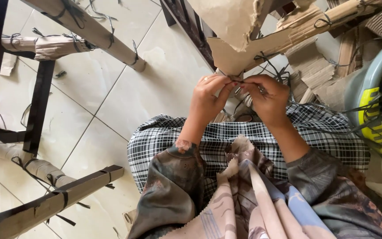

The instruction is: Wrapping chair legs with protective cardboard and securing them with plastic ties.

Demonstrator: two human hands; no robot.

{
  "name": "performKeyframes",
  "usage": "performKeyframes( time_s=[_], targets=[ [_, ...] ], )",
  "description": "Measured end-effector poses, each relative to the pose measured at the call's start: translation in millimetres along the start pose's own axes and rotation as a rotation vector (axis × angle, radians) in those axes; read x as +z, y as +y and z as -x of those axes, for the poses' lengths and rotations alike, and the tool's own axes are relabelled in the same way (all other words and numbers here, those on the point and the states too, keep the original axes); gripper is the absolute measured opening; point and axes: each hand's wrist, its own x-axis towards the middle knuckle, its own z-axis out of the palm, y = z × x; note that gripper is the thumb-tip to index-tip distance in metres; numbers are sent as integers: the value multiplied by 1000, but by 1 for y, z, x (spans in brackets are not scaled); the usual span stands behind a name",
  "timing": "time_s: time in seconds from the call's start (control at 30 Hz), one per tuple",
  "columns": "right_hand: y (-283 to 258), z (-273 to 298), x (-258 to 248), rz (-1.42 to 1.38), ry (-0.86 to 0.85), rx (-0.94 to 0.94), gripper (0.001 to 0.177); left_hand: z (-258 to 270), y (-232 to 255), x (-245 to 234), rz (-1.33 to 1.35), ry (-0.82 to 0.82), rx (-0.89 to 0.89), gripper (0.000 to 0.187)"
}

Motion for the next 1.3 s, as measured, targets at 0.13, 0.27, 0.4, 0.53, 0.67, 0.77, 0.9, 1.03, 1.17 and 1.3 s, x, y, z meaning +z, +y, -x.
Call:
performKeyframes(
  time_s=[0.13,0.27,0.4,0.53,0.67,0.77,0.9,1.03,1.17,1.3],
  targets=[
    [11,7,9,-82,27,58,5,1,9,5,54,53,-114,6],
    [2,1,12,10,65,-32,16,6,21,7,156,74,-289,9],
    [-5,-5,11,210,127,-254,21,8,32,5,202,70,-350,21],
    [-6,7,14,165,80,-171,26,11,43,3,226,21,-387,32],
    [8,24,11,-170,91,334,12,25,33,14,-129,26,-68,46],
    [4,16,11,-359,127,666,15,32,30,22,-319,29,71,51],
    [14,11,18,-366,197,858,11,29,39,22,-254,31,85,49],
    [37,24,22,-545,223,886,6,28,53,20,14,86,-366,55],
    [38,24,26,-624,183,873,5,25,36,22,225,203,-412,61],
    [41,25,24,-552,140,843,8,23,31,24,71,227,-278,63]
  ],
)
